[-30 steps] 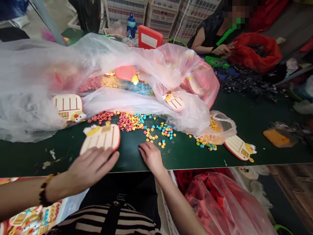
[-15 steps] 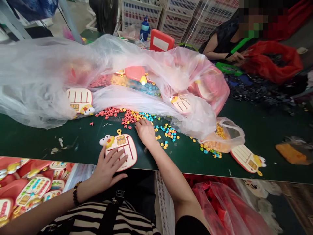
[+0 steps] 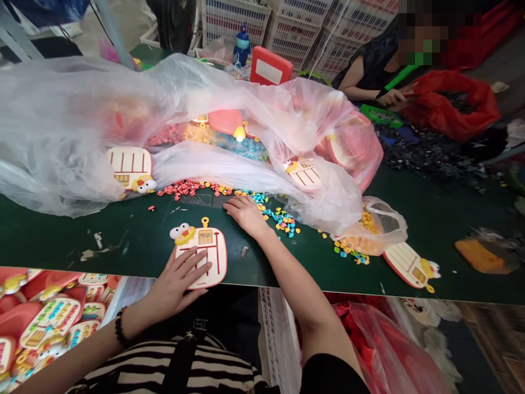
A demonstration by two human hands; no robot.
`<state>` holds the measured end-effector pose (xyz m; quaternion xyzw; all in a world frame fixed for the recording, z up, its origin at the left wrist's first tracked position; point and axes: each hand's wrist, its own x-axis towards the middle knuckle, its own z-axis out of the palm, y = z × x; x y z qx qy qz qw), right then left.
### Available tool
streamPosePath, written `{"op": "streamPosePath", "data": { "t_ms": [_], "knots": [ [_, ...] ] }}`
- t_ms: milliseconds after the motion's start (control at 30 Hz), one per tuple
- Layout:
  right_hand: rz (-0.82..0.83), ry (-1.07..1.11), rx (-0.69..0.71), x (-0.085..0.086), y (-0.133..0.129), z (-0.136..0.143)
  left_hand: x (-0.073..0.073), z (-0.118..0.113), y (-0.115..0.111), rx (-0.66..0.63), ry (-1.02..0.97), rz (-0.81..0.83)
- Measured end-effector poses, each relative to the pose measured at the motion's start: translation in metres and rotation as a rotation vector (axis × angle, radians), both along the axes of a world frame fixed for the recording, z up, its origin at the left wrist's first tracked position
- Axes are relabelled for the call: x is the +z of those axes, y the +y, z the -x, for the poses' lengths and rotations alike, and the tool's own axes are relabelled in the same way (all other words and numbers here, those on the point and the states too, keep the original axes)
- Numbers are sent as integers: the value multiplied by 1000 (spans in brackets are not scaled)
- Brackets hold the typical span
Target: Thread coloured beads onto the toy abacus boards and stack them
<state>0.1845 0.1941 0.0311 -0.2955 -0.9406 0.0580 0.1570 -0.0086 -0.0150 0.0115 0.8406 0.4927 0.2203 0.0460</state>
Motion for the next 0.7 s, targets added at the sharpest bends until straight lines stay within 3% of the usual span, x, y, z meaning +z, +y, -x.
{"op": "streamPosePath", "data": {
  "t_ms": [167, 300, 367, 467, 700],
  "knots": [
    [14, 235, -180, 10, 1, -16, 3, -26, 20, 13, -18, 23],
    [182, 452, -270, 13, -30, -14, 3, -38, 28, 35, -67, -1],
    [248, 448, -234, 11, -48, -13, 2, -37, 28, 32, -94, -21],
    [215, 358, -155, 7, -63, -12, -1, -35, 27, 30, -101, -26],
    [81, 222, -143, 6, -64, -17, 0, -27, 31, -30, -89, 13]
  ]
}}
